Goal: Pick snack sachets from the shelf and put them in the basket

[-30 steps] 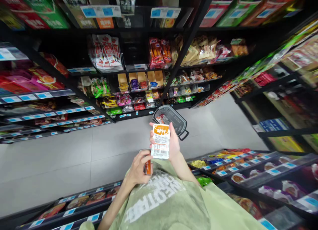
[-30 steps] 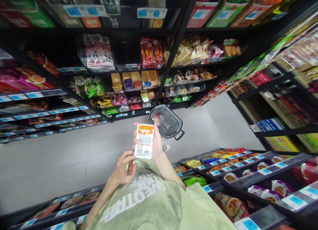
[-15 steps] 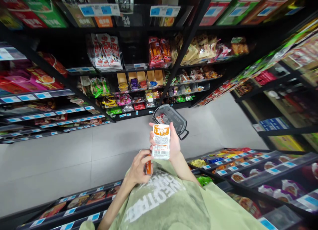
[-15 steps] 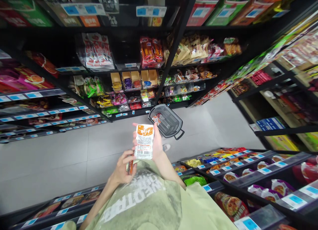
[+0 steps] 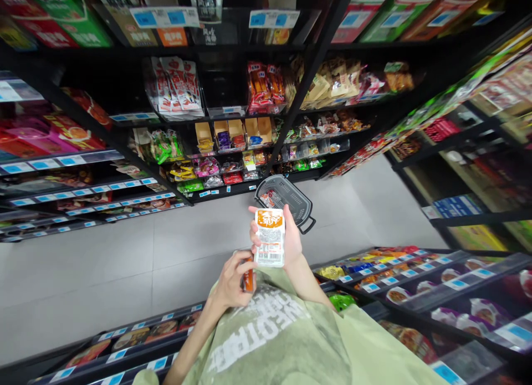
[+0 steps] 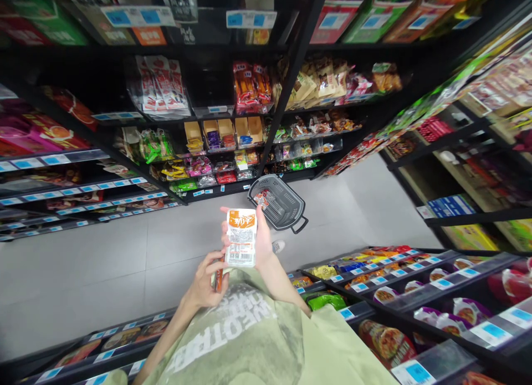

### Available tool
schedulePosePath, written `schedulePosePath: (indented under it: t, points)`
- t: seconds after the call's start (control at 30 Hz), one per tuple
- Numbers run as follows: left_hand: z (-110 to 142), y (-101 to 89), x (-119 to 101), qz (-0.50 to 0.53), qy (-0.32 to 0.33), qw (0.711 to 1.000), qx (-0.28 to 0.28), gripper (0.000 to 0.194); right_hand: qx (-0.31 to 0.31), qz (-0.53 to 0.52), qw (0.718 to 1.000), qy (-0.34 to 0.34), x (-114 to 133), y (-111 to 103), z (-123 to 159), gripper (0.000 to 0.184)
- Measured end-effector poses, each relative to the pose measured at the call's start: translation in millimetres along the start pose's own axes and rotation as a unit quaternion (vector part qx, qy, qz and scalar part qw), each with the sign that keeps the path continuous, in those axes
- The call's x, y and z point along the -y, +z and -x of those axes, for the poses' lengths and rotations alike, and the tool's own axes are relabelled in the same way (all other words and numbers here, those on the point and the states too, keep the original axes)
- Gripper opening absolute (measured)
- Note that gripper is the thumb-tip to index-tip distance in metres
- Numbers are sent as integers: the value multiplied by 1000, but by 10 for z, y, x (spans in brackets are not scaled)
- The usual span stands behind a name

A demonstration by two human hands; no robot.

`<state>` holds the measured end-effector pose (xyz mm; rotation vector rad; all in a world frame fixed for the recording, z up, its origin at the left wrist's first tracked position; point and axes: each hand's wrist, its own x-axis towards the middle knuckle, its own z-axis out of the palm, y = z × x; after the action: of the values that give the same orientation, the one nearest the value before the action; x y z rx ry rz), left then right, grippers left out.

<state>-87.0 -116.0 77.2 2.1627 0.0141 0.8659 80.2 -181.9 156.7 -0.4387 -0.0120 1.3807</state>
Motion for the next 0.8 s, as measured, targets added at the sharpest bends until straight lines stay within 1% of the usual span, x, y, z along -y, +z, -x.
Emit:
schedulePosePath:
  t: [0.3,0.53,0.67,0.8]
  points:
    - [23,-6,3,-3,-2,1000,4,48,5,-1,1000,1,-4,-6,2,77]
    - [24,-2,-7,-2,-6,1000,3,50,-5,-3,1000,-3,-10,44,17,80]
    - [49,5,0,-1,-12,1000,11,53,-19,-14,1000,-6,-24,69,29,76]
    - [76,13,3,0,-15,1000,13,53,-50,-26,998,1,-32,60,29,68]
